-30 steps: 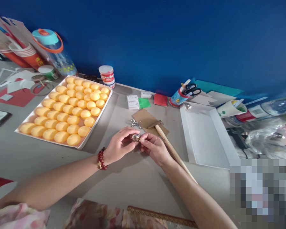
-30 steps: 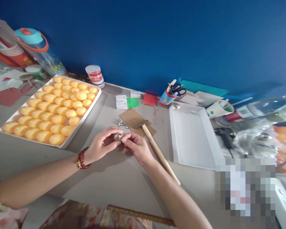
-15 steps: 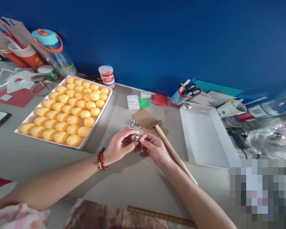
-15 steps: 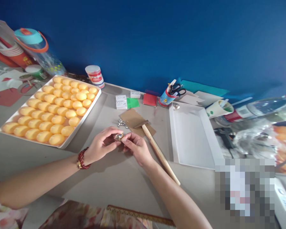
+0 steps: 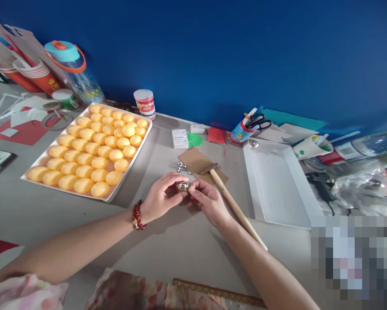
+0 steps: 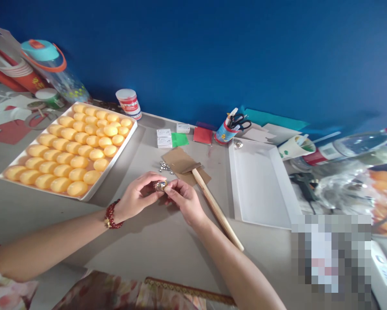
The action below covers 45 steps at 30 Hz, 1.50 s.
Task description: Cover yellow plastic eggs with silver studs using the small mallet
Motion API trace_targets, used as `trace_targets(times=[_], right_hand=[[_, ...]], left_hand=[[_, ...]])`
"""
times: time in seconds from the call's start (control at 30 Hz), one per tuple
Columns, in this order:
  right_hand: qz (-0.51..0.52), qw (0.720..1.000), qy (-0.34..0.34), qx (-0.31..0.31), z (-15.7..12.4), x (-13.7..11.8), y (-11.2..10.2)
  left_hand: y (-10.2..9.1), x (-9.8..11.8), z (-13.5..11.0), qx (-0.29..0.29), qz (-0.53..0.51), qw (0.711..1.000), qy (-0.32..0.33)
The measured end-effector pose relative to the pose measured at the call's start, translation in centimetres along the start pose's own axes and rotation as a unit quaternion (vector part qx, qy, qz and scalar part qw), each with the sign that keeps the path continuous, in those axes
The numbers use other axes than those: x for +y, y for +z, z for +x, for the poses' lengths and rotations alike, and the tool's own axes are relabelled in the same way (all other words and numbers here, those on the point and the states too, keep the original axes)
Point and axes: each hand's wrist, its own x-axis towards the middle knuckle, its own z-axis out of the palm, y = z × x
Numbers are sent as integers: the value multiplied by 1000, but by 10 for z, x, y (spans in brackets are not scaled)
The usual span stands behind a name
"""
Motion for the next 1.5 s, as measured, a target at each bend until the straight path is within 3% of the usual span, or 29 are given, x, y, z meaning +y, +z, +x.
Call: trace_targets(times=[1.13,1.33,1.43,1.5], right_hand=[[-4,998,-52,28,-1,12,0],[9,997,-58,46,-2,1,2],[-61,988,-114,82,-2,-12,-6],[-184,964,-160,107,-4,-23,-17]], left_hand=[[0,2,-2,-5,1,1000,0],[1,-3,-2,-1,-62,998,-31],[2,-3,-1,-4,-102,994,-44],[2,-3,-1,-3,-123,991,-45]])
